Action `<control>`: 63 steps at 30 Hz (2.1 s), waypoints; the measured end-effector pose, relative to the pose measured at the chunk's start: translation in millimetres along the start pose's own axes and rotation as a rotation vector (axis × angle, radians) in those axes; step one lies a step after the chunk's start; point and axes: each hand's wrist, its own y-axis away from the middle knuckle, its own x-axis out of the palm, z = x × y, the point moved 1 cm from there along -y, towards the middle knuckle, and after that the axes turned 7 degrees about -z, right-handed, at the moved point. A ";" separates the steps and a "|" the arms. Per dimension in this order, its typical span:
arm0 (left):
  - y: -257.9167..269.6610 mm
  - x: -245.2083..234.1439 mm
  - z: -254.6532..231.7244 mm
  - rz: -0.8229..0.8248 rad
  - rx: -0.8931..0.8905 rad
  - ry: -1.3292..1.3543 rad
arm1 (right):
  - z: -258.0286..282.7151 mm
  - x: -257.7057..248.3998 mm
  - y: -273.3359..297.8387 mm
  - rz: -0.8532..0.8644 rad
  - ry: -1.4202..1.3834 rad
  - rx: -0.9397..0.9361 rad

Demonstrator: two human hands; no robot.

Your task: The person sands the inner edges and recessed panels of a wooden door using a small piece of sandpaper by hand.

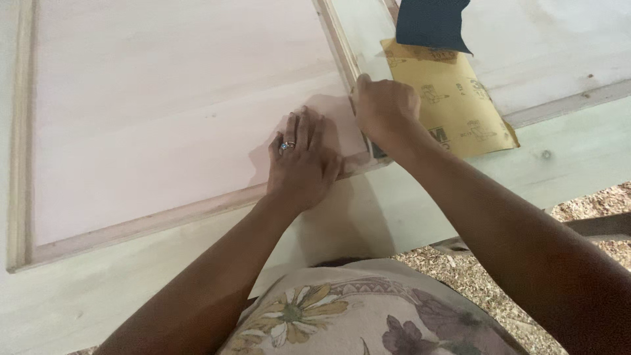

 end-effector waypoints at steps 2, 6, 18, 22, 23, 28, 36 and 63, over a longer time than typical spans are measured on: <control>0.4 1.4 0.6 0.015 0.002 -0.035 | 1.0 12.7 -13.9 -0.031 -0.039 -0.022; -0.3 8.2 3.9 -0.039 0.022 -0.022 | 4.2 25.7 -54.9 -0.073 0.037 -0.049; 0.3 2.0 2.6 -0.054 0.051 -0.029 | 22.6 28.1 -12.7 0.153 -0.019 0.053; -0.5 0.7 0.5 0.045 -0.006 -0.025 | 16.4 41.4 -66.4 -0.159 0.039 -0.110; -0.9 -1.0 4.7 0.039 -0.011 -0.029 | 12.2 41.2 -75.3 -0.164 0.037 -0.116; -5.9 7.9 5.3 0.016 0.018 -0.036 | -2.1 20.9 -51.6 0.025 -0.165 -0.071; 0.3 0.1 1.7 -0.048 0.028 0.024 | 7.2 11.2 10.4 0.022 -0.064 -0.055; 1.8 -8.5 -1.1 -0.005 -0.013 0.068 | 19.4 24.3 -51.9 0.058 0.046 0.067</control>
